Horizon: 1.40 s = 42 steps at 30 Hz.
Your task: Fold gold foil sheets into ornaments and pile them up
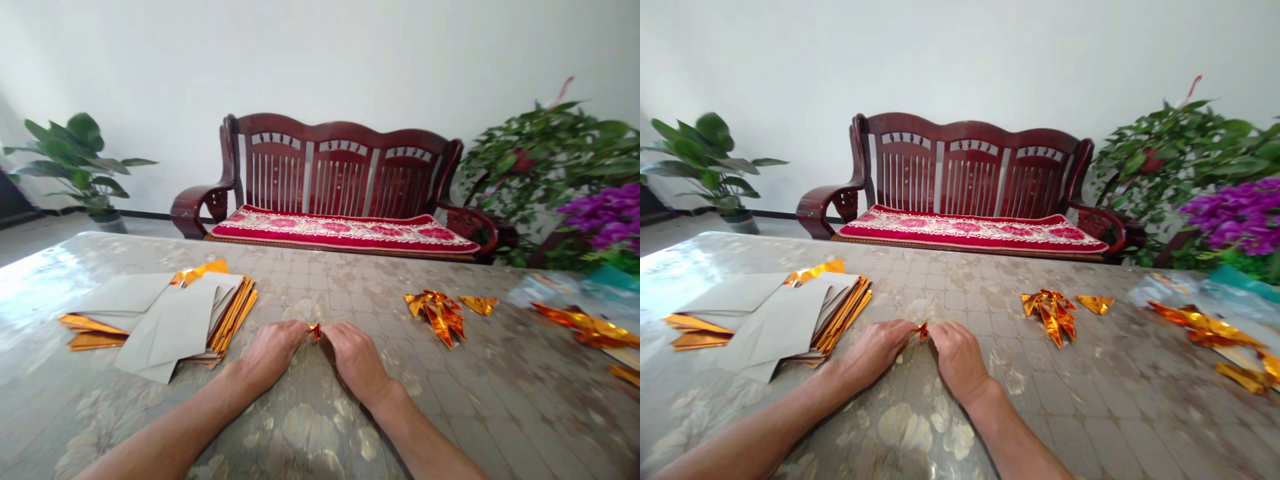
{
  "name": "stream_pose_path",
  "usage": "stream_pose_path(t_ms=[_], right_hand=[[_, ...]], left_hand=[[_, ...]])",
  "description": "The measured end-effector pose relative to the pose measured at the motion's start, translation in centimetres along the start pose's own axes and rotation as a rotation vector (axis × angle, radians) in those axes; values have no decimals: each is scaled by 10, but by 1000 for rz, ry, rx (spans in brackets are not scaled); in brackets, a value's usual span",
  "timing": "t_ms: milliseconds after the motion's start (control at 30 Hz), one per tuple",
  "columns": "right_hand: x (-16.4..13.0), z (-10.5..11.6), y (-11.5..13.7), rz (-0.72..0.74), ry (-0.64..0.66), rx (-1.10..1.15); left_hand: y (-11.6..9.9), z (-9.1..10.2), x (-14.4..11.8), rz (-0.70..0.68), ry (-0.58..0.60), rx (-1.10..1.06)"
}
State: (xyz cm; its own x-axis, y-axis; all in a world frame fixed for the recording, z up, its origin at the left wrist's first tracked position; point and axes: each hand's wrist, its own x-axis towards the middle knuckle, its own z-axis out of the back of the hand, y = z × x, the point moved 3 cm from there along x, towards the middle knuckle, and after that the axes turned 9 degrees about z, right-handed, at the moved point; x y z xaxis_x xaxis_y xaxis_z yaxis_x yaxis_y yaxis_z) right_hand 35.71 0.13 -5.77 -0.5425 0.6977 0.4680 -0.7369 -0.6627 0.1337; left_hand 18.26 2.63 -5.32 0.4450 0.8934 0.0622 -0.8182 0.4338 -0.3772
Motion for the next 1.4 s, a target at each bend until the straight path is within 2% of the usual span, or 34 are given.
stream_pose_path(t_ms=[267, 733, 1033, 1167, 1400], right_hand=[[2, 1, 4, -7, -40, 6], [-1, 1, 11, -36, -150, 33], [-2, 2, 18, -24, -222, 69], [-3, 1, 18, -40, -216, 90], [3, -2, 4, -111, -112, 91]], left_hand=[[-6, -3, -2, -18, -39, 76], [-12, -10, -2, -24, -43, -41], [-15, -13, -3, -49, -66, -27], [-15, -13, -3, -38, -56, -9], [-7, -6, 4, 61, -77, -39]])
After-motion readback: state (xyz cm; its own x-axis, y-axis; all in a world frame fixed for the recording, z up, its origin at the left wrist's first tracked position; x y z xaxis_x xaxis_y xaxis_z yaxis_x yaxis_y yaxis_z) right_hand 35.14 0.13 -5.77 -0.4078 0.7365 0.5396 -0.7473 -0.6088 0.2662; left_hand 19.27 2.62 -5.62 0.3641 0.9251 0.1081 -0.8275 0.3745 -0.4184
